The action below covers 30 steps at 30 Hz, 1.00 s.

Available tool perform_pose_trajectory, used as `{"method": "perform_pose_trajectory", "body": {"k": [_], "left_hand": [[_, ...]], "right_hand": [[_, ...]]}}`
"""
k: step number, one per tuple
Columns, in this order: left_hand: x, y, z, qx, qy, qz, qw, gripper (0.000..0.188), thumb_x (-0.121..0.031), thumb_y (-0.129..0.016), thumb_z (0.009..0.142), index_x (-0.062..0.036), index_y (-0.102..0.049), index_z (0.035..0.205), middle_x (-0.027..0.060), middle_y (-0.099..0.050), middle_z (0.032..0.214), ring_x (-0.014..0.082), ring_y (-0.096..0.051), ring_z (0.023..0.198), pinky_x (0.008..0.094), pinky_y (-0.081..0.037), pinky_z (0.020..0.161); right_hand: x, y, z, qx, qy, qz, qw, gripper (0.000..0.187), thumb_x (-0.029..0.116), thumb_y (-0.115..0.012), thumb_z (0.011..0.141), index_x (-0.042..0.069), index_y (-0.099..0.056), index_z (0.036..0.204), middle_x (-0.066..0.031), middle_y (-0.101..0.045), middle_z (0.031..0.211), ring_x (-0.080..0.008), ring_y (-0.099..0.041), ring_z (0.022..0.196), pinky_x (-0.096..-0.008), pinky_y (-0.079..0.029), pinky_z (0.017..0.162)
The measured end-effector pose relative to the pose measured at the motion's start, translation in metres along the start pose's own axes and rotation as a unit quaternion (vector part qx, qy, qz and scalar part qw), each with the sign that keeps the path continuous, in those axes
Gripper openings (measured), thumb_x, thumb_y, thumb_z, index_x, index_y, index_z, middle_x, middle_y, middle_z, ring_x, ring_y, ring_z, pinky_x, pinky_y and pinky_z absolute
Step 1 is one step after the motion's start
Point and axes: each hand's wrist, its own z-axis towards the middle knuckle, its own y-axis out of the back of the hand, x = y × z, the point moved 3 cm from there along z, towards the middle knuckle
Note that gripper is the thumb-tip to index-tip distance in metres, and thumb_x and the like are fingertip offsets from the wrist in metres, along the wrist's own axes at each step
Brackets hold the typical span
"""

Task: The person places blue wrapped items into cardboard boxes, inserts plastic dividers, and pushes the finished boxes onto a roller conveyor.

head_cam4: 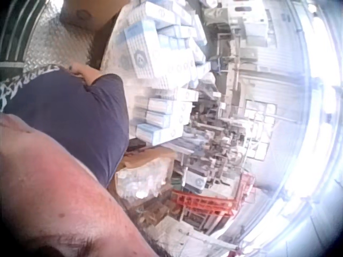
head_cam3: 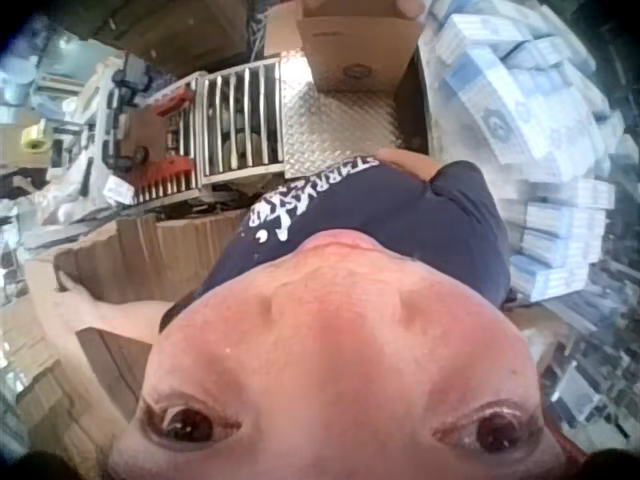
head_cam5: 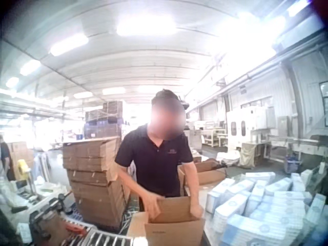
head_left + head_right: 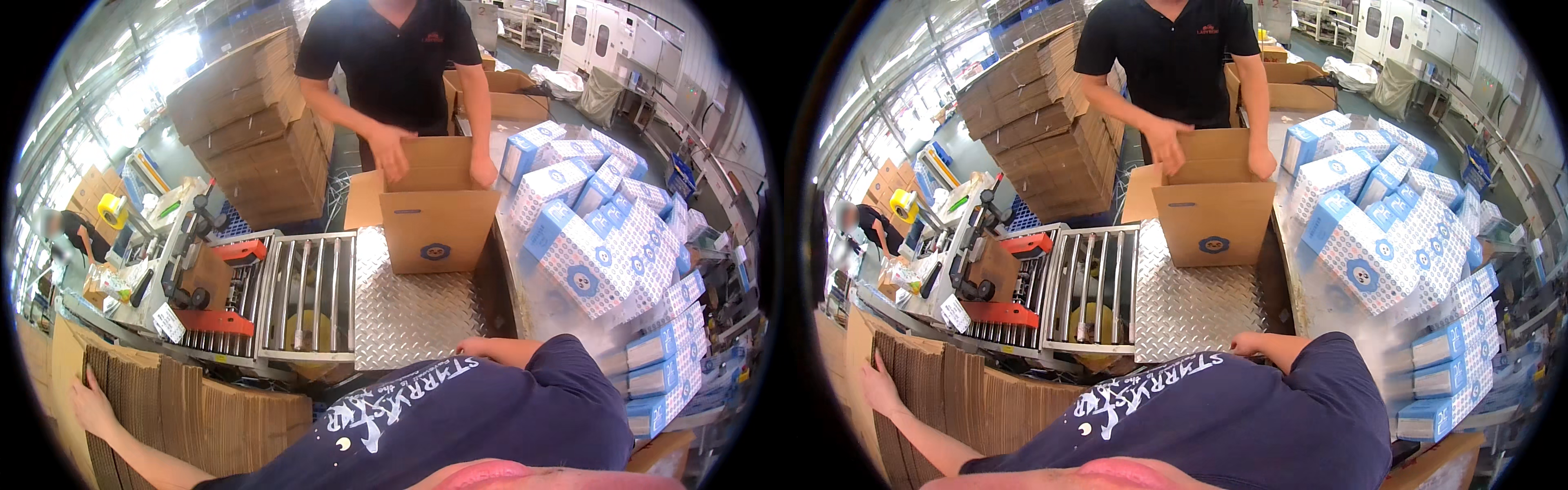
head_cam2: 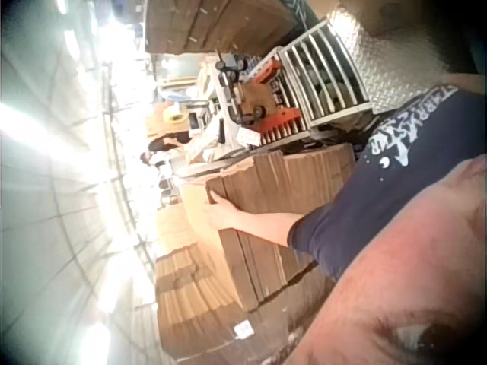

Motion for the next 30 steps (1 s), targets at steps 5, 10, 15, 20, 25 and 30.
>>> {"method": "perform_pose_trajectory", "body": {"k": [5, 10, 15, 20, 25, 30], "left_hand": [[-0.045, 0.060, -0.042, -0.174, -0.111, -0.025, 0.978, 0.038, -0.042, -0.046, 0.090, -0.0072, -0.058, 0.098, 0.0108, -0.059, 0.093, 0.0302, -0.058, 0.083, 0.0409, -0.047, 0.067], [-0.116, 0.211, -0.111, -0.427, -0.294, -0.142, 0.843, 0.035, -0.044, -0.060, 0.081, -0.0092, -0.057, 0.085, 0.0045, -0.056, 0.076, 0.0225, -0.055, 0.069, 0.0341, -0.044, 0.059], [-0.204, 0.304, -0.163, -0.481, -0.568, -0.423, 0.517, 0.045, -0.054, -0.062, 0.076, -0.0098, -0.055, 0.069, 0.0024, -0.047, 0.062, 0.0202, -0.048, 0.054, 0.0327, -0.036, 0.048], [-0.326, 0.293, -0.261, -0.246, -0.680, -0.629, 0.286, 0.038, -0.050, -0.068, 0.061, -0.0146, -0.053, 0.063, -0.0033, -0.046, 0.060, 0.0158, -0.048, 0.057, 0.0289, -0.037, 0.055], [-0.398, 0.242, -0.249, -0.102, -0.595, -0.760, 0.240, 0.044, -0.039, -0.080, 0.053, -0.0108, -0.064, 0.082, 0.0047, -0.060, 0.087, 0.0255, -0.057, 0.086, 0.0382, -0.043, 0.076], [-0.547, 0.094, -0.146, 0.201, -0.426, -0.659, 0.587, 0.084, -0.037, -0.074, 0.071, -0.0082, -0.031, 0.138, 0.0253, -0.013, 0.146, 0.0371, -0.013, 0.136, 0.0458, -0.019, 0.108]], "right_hand": [[-0.040, -0.010, -0.032, -0.082, -0.031, 0.073, 0.993, 0.048, 0.043, -0.062, 0.076, 0.011, -0.062, 0.112, -0.0142, -0.064, 0.105, -0.0280, -0.060, 0.099, -0.0370, -0.046, 0.085], [0.044, 0.088, -0.076, -0.178, 0.057, 0.090, 0.978, 0.039, 0.031, -0.058, 0.082, 0.009, -0.060, 0.113, -0.0147, -0.064, 0.103, -0.0284, -0.061, 0.095, -0.0363, -0.047, 0.083], [0.137, 0.205, -0.136, -0.360, 0.241, 0.306, 0.848, 0.028, 0.021, -0.059, 0.086, 0.002, -0.061, 0.106, -0.0086, -0.066, 0.094, -0.0149, -0.061, 0.086, -0.0288, -0.048, 0.077], [0.216, 0.228, -0.155, -0.147, 0.424, 0.494, 0.744, 0.046, 0.032, -0.049, 0.093, 0.004, -0.045, 0.130, -0.0071, -0.050, 0.128, -0.0147, -0.044, 0.118, -0.0303, -0.036, 0.097], [0.182, 0.205, -0.117, -0.158, 0.331, 0.551, 0.749, 0.063, 0.038, -0.050, 0.091, 0.007, -0.027, 0.141, -0.0099, -0.033, 0.142, -0.0186, -0.030, 0.130, -0.0348, -0.026, 0.106], [0.227, 0.225, -0.152, -0.129, 0.341, 0.399, 0.841, 0.082, 0.041, -0.060, 0.083, 0.006, -0.017, 0.144, -0.0124, -0.023, 0.146, -0.0218, -0.022, 0.134, -0.0365, -0.018, 0.109]]}}
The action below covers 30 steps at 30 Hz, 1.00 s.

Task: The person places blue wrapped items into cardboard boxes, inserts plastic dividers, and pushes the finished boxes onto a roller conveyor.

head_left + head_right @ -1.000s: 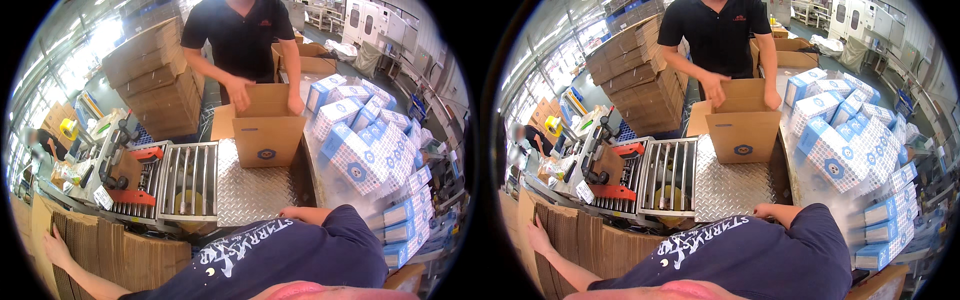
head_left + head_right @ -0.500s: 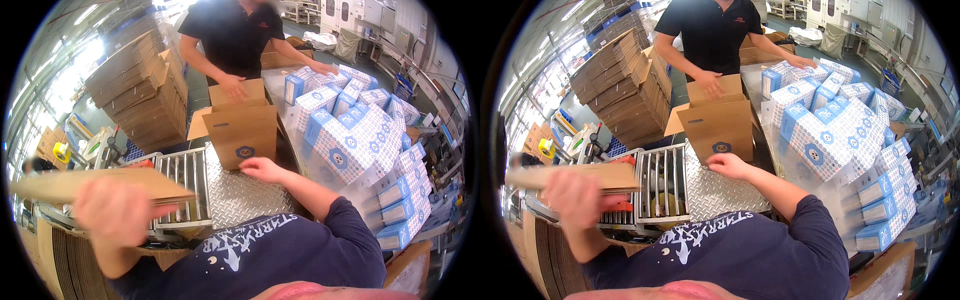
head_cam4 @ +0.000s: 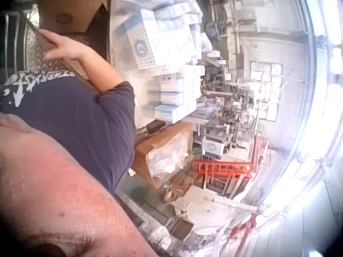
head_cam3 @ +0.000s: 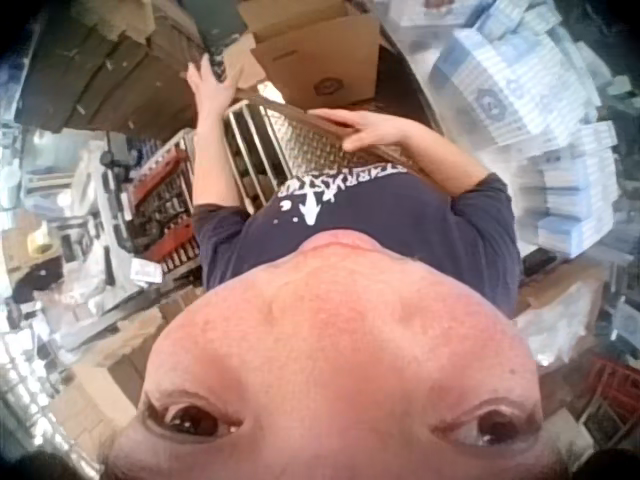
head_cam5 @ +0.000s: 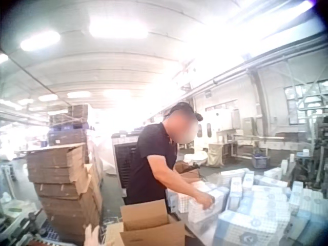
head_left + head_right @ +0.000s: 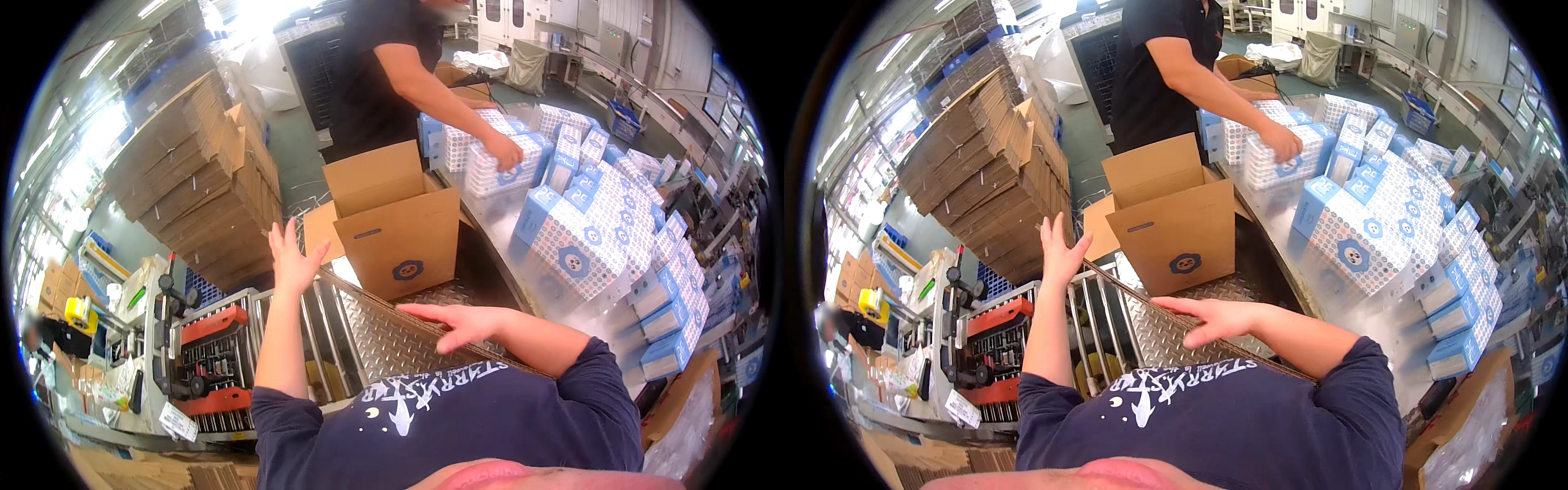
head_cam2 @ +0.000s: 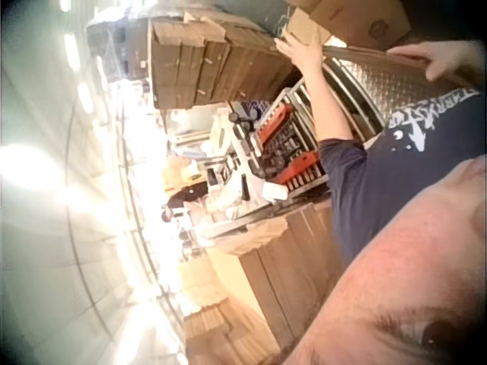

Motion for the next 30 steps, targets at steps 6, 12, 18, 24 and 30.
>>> {"method": "perform_pose_trajectory", "body": {"k": [6, 12, 18, 24, 30], "left_hand": [[0.017, -0.051, 0.002, -0.134, -0.027, -0.386, 0.912, 0.077, -0.014, -0.065, 0.076, -0.0100, -0.026, 0.142, 0.0194, 0.008, 0.149, 0.0261, 0.002, 0.140, 0.0365, -0.009, 0.110], [0.017, 0.014, -0.012, 0.019, -0.013, -0.287, 0.958, 0.075, 0.003, -0.049, 0.061, -0.0040, -0.037, 0.135, 0.0273, -0.014, 0.146, 0.0302, -0.016, 0.138, 0.0352, -0.016, 0.109], [-0.044, -0.021, -0.055, 0.406, -0.216, -0.114, 0.880, 0.070, -0.023, -0.066, 0.075, -0.0018, -0.036, 0.135, 0.0213, -0.031, 0.142, 0.0296, -0.027, 0.134, 0.0374, -0.024, 0.108], [-0.039, -0.005, -0.092, 0.675, -0.110, -0.139, 0.716, 0.082, -0.039, -0.066, 0.078, -0.0021, -0.026, 0.140, 0.0196, -0.027, 0.144, 0.0298, -0.030, 0.132, 0.0384, -0.024, 0.108], [-0.089, 0.007, -0.084, 0.625, -0.090, -0.017, 0.775, 0.101, -0.049, -0.075, 0.063, -0.0062, -0.026, 0.140, 0.0193, -0.028, 0.143, 0.0315, -0.027, 0.133, 0.0377, -0.025, 0.108]], "right_hand": [[-0.008, 0.061, -0.019, -0.140, -0.049, 0.106, 0.983, 0.072, 0.018, -0.066, 0.076, -0.001, -0.031, 0.136, -0.0112, -0.042, 0.134, -0.0179, -0.040, 0.121, -0.0335, -0.031, 0.102], [0.036, 0.107, -0.030, -0.311, -0.059, -0.066, 0.946, 0.046, 0.001, -0.058, 0.071, -0.004, -0.055, 0.117, -0.0103, -0.063, 0.108, -0.0164, -0.060, 0.094, -0.0303, -0.046, 0.086], [-0.037, 0.156, 0.021, -0.506, 0.088, -0.344, 0.786, 0.057, 0.025, -0.052, 0.087, -0.006, -0.034, 0.131, -0.0254, -0.041, 0.132, -0.0318, -0.038, 0.125, -0.0363, -0.030, 0.104], [-0.056, 0.088, 0.024, 0.033, -0.213, -0.725, 0.654, 0.065, 0.058, -0.050, 0.080, 0.017, -0.047, 0.131, -0.0200, -0.034, 0.140, -0.0317, -0.028, 0.132, -0.0510, -0.021, 0.106], [0.024, 0.157, 0.039, -0.015, -0.062, -0.449, 0.891, 0.049, 0.033, -0.061, 0.082, 0.005, -0.054, 0.122, -0.0156, -0.057, 0.118, -0.0290, -0.056, 0.107, -0.0336, -0.043, 0.093]]}}
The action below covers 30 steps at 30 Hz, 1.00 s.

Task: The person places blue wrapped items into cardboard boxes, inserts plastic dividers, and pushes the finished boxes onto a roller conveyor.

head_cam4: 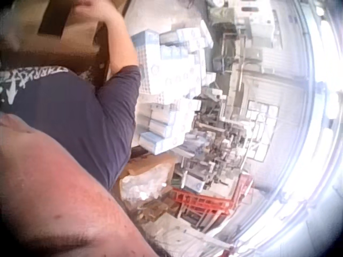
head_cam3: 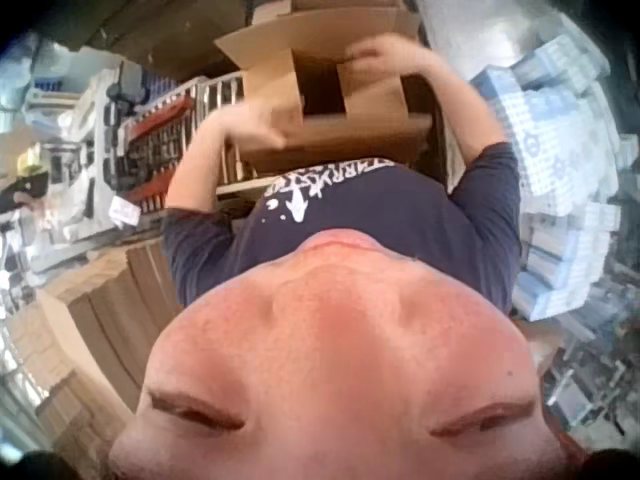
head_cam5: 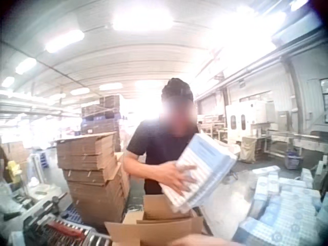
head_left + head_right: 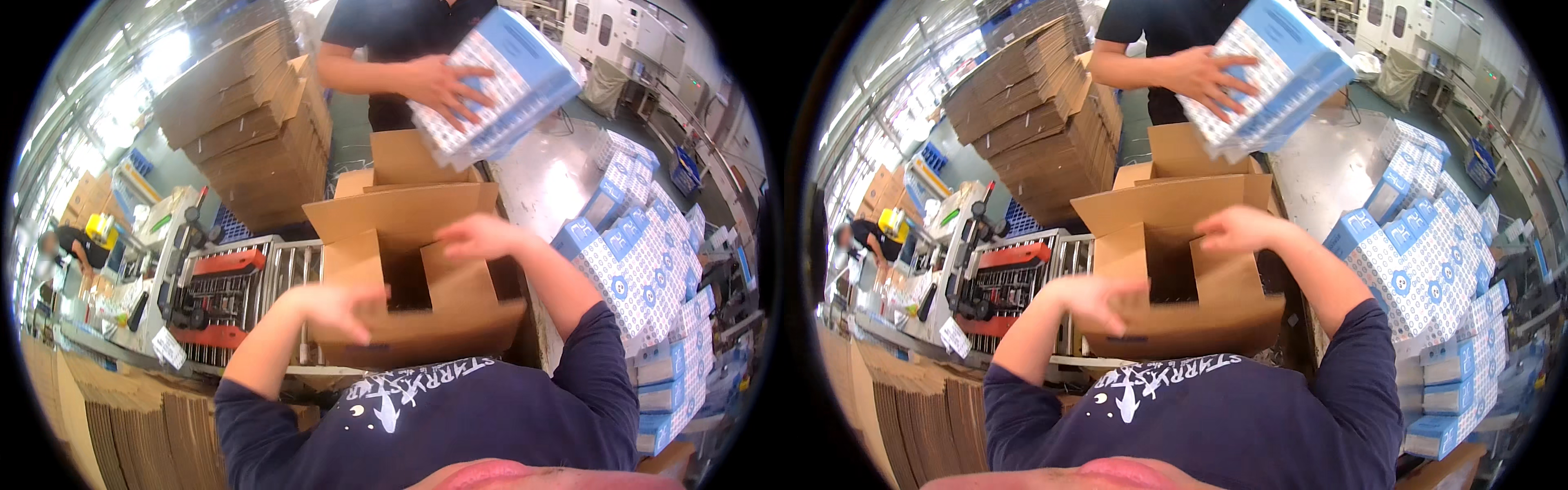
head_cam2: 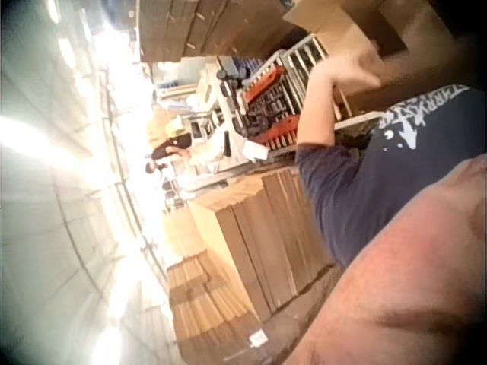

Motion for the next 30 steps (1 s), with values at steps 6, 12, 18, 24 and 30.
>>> {"method": "perform_pose_trajectory", "body": {"k": [6, 12, 18, 24, 30], "left_hand": [[0.069, -0.034, 0.036, -0.376, 0.174, 0.112, 0.903, 0.102, -0.051, -0.076, 0.059, -0.0090, -0.029, 0.139, 0.0168, -0.021, 0.147, 0.0344, -0.014, 0.137, 0.0507, -0.017, 0.108], [0.154, -0.083, -0.019, -0.418, 0.020, -0.439, 0.795, 0.069, -0.011, -0.067, 0.076, -0.0007, -0.033, 0.135, 0.0119, -0.052, 0.123, 0.0217, -0.050, 0.113, 0.0328, -0.041, 0.095], [0.266, -0.232, 0.096, -0.348, 0.280, -0.624, 0.641, 0.081, -0.064, -0.043, 0.083, -0.0038, -0.034, 0.136, 0.0144, -0.044, 0.133, 0.0286, -0.041, 0.122, 0.0535, -0.037, 0.091], [0.274, -0.289, 0.062, -0.387, 0.230, -0.700, 0.554, 0.036, -0.038, -0.057, 0.086, -0.0046, -0.060, 0.098, 0.0073, -0.061, 0.092, 0.0191, -0.057, 0.088, 0.0355, -0.046, 0.076], [0.213, -0.080, -0.112, -0.468, -0.016, -0.508, 0.723, 0.029, -0.016, -0.051, 0.088, 0.0025, -0.056, 0.110, 0.0090, -0.061, 0.108, 0.0183, -0.059, 0.097, 0.0327, -0.047, 0.084]], "right_hand": [[0.013, 0.025, 0.051, -0.250, -0.058, -0.293, 0.921, 0.040, 0.039, -0.056, 0.080, 0.005, -0.059, 0.102, -0.0142, -0.061, 0.098, -0.0317, -0.057, 0.096, -0.0412, -0.045, 0.084], [0.031, -0.115, -0.019, -0.035, 0.016, -0.250, 0.968, 0.066, 0.050, -0.050, 0.083, 0.016, -0.034, 0.136, -0.0121, -0.029, 0.143, -0.0269, -0.024, 0.134, -0.0539, -0.018, 0.106], [-0.162, -0.095, -0.125, -0.238, -0.294, 0.107, 0.920, 0.054, 0.036, -0.037, 0.093, 0.004, -0.034, 0.136, -0.0180, -0.029, 0.143, -0.0327, -0.022, 0.135, -0.0378, -0.020, 0.109], [-0.172, -0.145, -0.143, -0.300, -0.336, 0.220, 0.865, 0.059, 0.046, -0.027, 0.095, 0.002, -0.036, 0.134, -0.0180, -0.035, 0.140, -0.0284, -0.027, 0.133, -0.0365, -0.021, 0.108], [-0.044, -0.122, -0.063, -0.214, -0.156, 0.614, 0.743, 0.066, 0.056, -0.025, 0.093, 0.015, -0.020, 0.144, -0.0060, -0.020, 0.149, -0.0210, -0.012, 0.138, -0.0410, -0.013, 0.110]]}}
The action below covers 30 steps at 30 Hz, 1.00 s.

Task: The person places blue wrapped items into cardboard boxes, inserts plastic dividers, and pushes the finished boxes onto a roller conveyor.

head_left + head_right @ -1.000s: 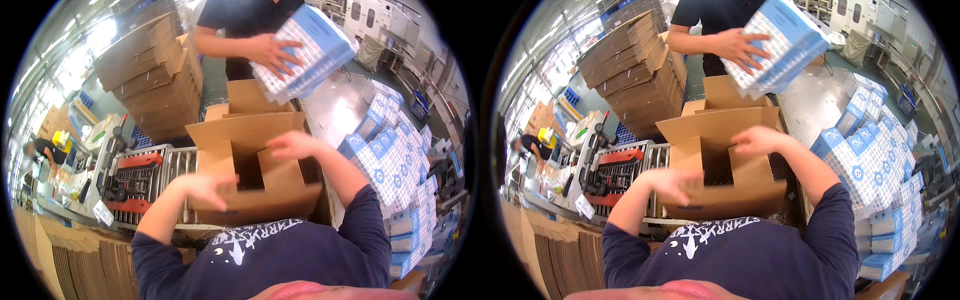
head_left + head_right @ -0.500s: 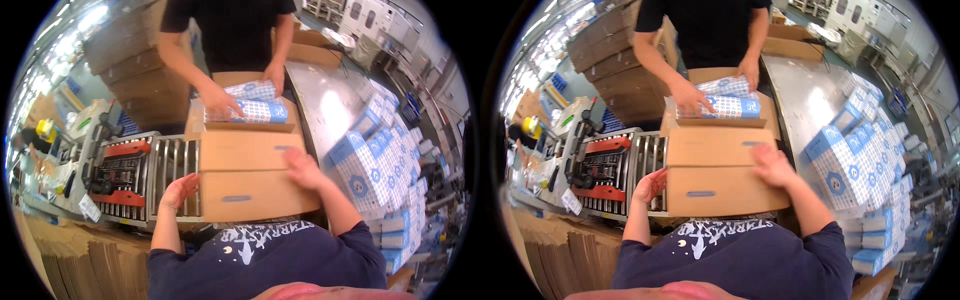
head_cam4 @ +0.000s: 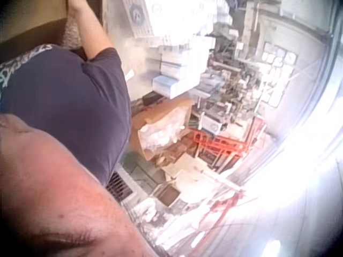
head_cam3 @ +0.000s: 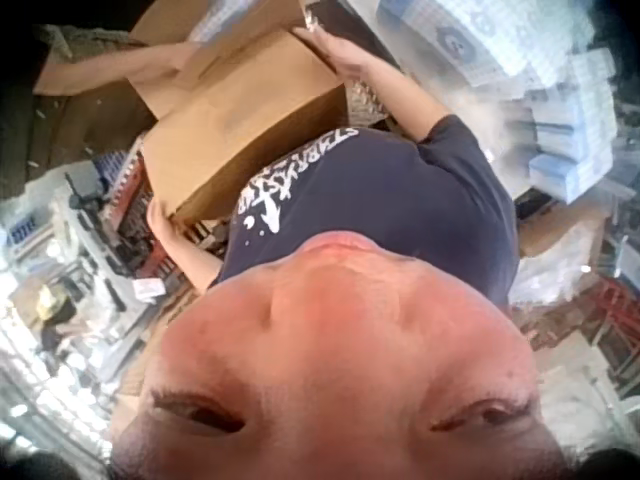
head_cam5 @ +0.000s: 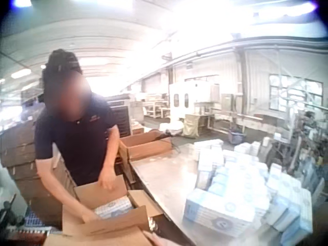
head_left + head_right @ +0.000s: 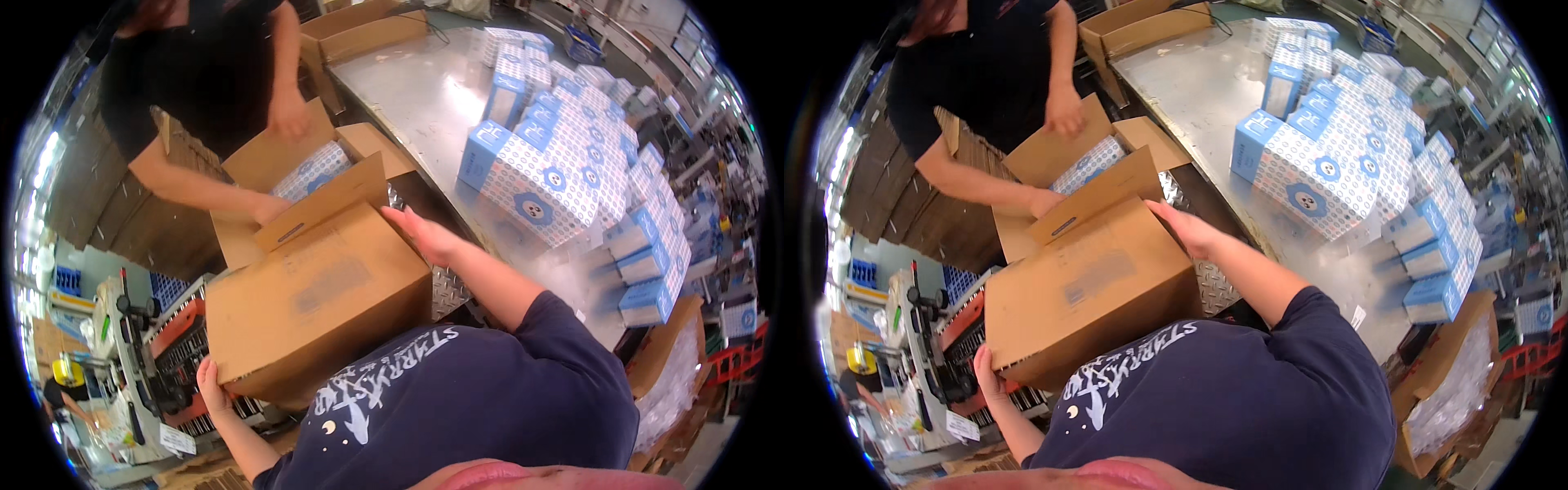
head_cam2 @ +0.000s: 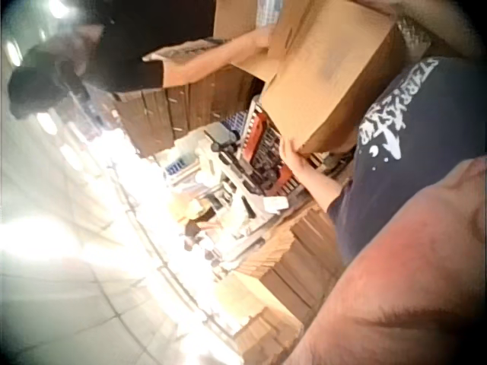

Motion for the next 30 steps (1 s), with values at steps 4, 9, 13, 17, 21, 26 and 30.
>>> {"method": "perform_pose_trajectory", "body": {"k": [4, 9, 13, 17, 21, 26, 30], "left_hand": [[-0.028, -0.163, -0.006, 0.176, -0.145, -0.015, 0.974, 0.061, -0.037, -0.043, 0.092, 0.0076, -0.034, 0.133, 0.0158, -0.040, 0.137, 0.0257, -0.037, 0.127, 0.0374, -0.027, 0.106], [-0.088, -0.315, 0.003, 0.629, -0.115, 0.225, 0.736, 0.066, -0.027, -0.044, 0.094, 0.0061, -0.011, 0.140, 0.0221, -0.041, 0.132, 0.0246, -0.045, 0.117, 0.0300, -0.035, 0.097], [-0.052, -0.375, -0.009, 0.707, -0.074, 0.275, 0.648, 0.080, -0.041, -0.041, 0.094, 0.0035, 0.008, 0.140, 0.0289, -0.024, 0.141, 0.0310, -0.041, 0.123, 0.0311, -0.034, 0.099], [0.003, -0.391, -0.017, 0.738, -0.113, 0.133, 0.652, 0.070, -0.049, -0.031, 0.095, -0.0057, -0.005, 0.144, 0.0204, -0.020, 0.146, 0.0273, -0.025, 0.134, 0.0326, -0.021, 0.107], [-0.023, -0.383, 0.002, 0.786, -0.074, 0.189, 0.583, 0.055, -0.041, -0.033, 0.097, -0.0111, -0.025, 0.142, 0.0149, -0.041, 0.137, 0.0245, -0.037, 0.128, 0.0337, -0.029, 0.104], [0.036, -0.278, 0.072, 0.489, -0.184, 0.624, 0.581, 0.048, -0.038, -0.051, 0.087, -0.0082, -0.050, 0.125, 0.0145, -0.060, 0.111, 0.0256, -0.050, 0.113, 0.0393, -0.039, 0.094], [0.079, -0.197, 0.068, 0.383, -0.308, 0.626, 0.605, 0.050, -0.041, -0.054, 0.083, -0.0160, -0.051, 0.126, 0.0110, -0.053, 0.122, 0.0260, -0.040, 0.123, 0.0440, -0.031, 0.101]], "right_hand": [[0.084, -0.028, -0.018, 0.081, 0.204, -0.156, 0.963, 0.070, 0.058, -0.031, 0.091, 0.015, -0.018, 0.145, -0.0049, -0.017, 0.150, -0.0231, -0.010, 0.138, -0.0478, -0.013, 0.108], [0.104, -0.028, -0.017, -0.015, 0.175, -0.478, 0.860, 0.061, 0.036, -0.046, 0.092, 0.015, -0.022, 0.144, -0.0077, -0.022, 0.147, -0.0195, -0.021, 0.134, -0.0336, -0.021, 0.107], [0.063, 0.007, -0.042, -0.027, -0.027, -0.183, 0.982, 0.054, 0.020, -0.048, 0.090, 0.011, -0.031, 0.140, -0.0120, -0.034, 0.141, -0.0196, -0.026, 0.133, -0.0340, -0.024, 0.107], [0.081, -0.029, -0.086, -0.133, 0.172, -0.401, 0.890, 0.060, 0.018, -0.057, 0.084, 0.009, -0.033, 0.139, -0.0132, -0.034, 0.141, -0.0241, -0.026, 0.133, -0.0366, -0.024, 0.107], [0.080, -0.055, -0.083, -0.026, 0.147, -0.764, 0.627, 0.063, 0.025, -0.065, 0.076, 0.013, -0.041, 0.133, -0.0110, -0.034, 0.141, -0.0316, -0.025, 0.133, -0.0409, -0.027, 0.106], [0.012, 0.077, -0.156, -0.136, -0.047, -0.866, 0.478, 0.067, 0.038, -0.066, 0.070, 0.017, -0.045, 0.131, -0.0042, -0.035, 0.141, -0.0242, -0.021, 0.135, -0.0494, -0.027, 0.102], [-0.045, 0.082, -0.140, -0.192, -0.105, -0.831, 0.511, 0.083, 0.058, -0.058, 0.073, 0.013, -0.033, 0.139, -0.0136, -0.023, 0.147, -0.0320, -0.013, 0.137, -0.0561, -0.015, 0.106]]}}
